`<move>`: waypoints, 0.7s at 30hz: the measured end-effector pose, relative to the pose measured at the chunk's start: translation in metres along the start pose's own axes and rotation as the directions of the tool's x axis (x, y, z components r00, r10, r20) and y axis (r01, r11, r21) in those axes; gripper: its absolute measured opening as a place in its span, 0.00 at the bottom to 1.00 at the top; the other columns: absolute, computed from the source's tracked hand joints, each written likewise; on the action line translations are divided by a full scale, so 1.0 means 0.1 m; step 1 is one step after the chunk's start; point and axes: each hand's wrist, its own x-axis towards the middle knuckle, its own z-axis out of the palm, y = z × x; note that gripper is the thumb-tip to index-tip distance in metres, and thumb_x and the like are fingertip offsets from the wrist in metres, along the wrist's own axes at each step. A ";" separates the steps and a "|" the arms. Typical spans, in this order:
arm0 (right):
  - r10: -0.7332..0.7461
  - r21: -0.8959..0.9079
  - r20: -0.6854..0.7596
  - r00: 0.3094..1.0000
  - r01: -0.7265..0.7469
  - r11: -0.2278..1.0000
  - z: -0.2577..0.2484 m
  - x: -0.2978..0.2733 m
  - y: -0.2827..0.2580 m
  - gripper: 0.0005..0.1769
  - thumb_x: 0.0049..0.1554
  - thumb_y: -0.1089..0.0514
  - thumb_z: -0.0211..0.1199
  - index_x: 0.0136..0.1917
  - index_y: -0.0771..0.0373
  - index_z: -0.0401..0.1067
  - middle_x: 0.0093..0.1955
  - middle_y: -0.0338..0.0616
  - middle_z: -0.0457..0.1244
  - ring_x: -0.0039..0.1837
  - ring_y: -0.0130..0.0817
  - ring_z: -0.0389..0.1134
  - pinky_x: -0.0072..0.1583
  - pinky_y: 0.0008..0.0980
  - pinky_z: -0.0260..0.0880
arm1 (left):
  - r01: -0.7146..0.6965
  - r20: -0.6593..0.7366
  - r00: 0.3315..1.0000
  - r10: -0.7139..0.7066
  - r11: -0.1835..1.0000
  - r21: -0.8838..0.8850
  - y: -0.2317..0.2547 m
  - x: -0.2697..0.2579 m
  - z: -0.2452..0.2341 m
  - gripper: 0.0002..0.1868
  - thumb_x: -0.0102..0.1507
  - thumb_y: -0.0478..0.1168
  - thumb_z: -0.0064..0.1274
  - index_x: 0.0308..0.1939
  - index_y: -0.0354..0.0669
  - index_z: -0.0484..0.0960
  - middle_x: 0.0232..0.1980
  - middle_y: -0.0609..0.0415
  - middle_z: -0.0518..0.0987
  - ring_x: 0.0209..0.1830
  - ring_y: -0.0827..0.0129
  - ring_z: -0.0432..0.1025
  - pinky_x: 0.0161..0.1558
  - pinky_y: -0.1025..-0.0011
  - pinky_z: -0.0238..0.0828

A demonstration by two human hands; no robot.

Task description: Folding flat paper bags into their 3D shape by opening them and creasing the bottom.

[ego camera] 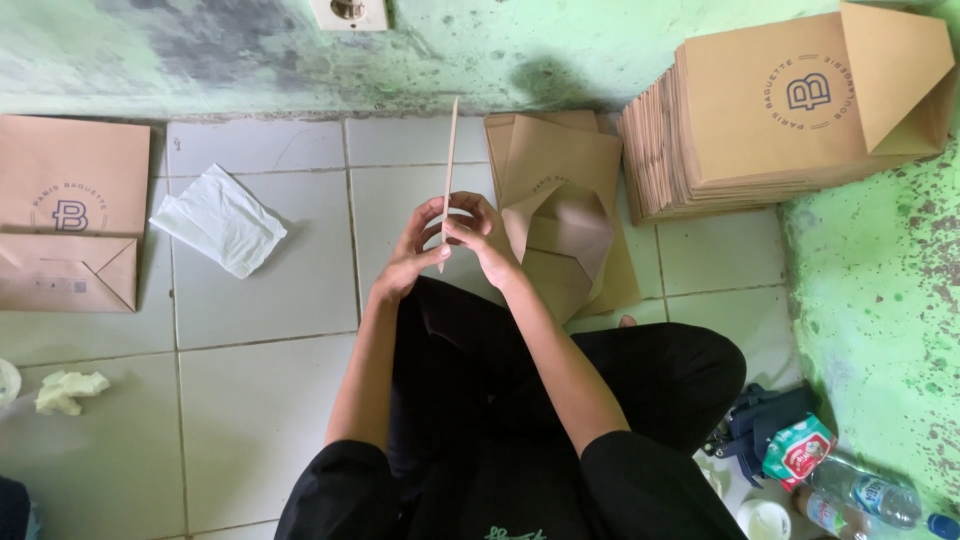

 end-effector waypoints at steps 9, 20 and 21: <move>-0.025 -0.101 -0.021 0.999 0.023 0.995 -0.06 -0.01 0.01 0.37 0.52 0.48 0.78 0.68 0.61 0.65 0.66 0.55 0.60 0.65 0.47 0.65 0.58 0.48 0.73 | -0.004 -0.017 1.000 0.004 1.000 0.005 -0.14 0.01 -0.09 0.53 0.56 0.45 0.71 0.79 0.45 0.54 0.78 0.29 0.50 0.76 0.21 0.46 0.65 0.24 0.51; -0.157 -0.238 -0.054 0.986 0.140 0.961 -0.14 0.12 0.45 0.23 0.65 0.53 0.62 0.70 0.63 0.69 0.61 0.57 0.66 0.62 0.47 0.68 0.57 0.53 0.74 | -0.005 -0.287 0.956 0.062 0.980 0.197 -0.04 -0.03 0.10 0.62 0.48 0.40 0.81 0.77 0.42 0.53 0.72 0.30 0.55 0.71 0.31 0.54 0.61 0.33 0.61; -0.209 -0.322 -0.064 0.976 0.178 0.930 -0.19 0.16 0.55 0.19 0.66 0.55 0.61 0.67 0.61 0.73 0.55 0.53 0.70 0.58 0.39 0.70 0.58 0.51 0.73 | -0.002 -0.322 0.944 0.072 0.977 0.214 -0.06 -0.01 0.09 0.64 0.48 0.39 0.81 0.77 0.42 0.51 0.70 0.28 0.57 0.70 0.32 0.55 0.60 0.34 0.61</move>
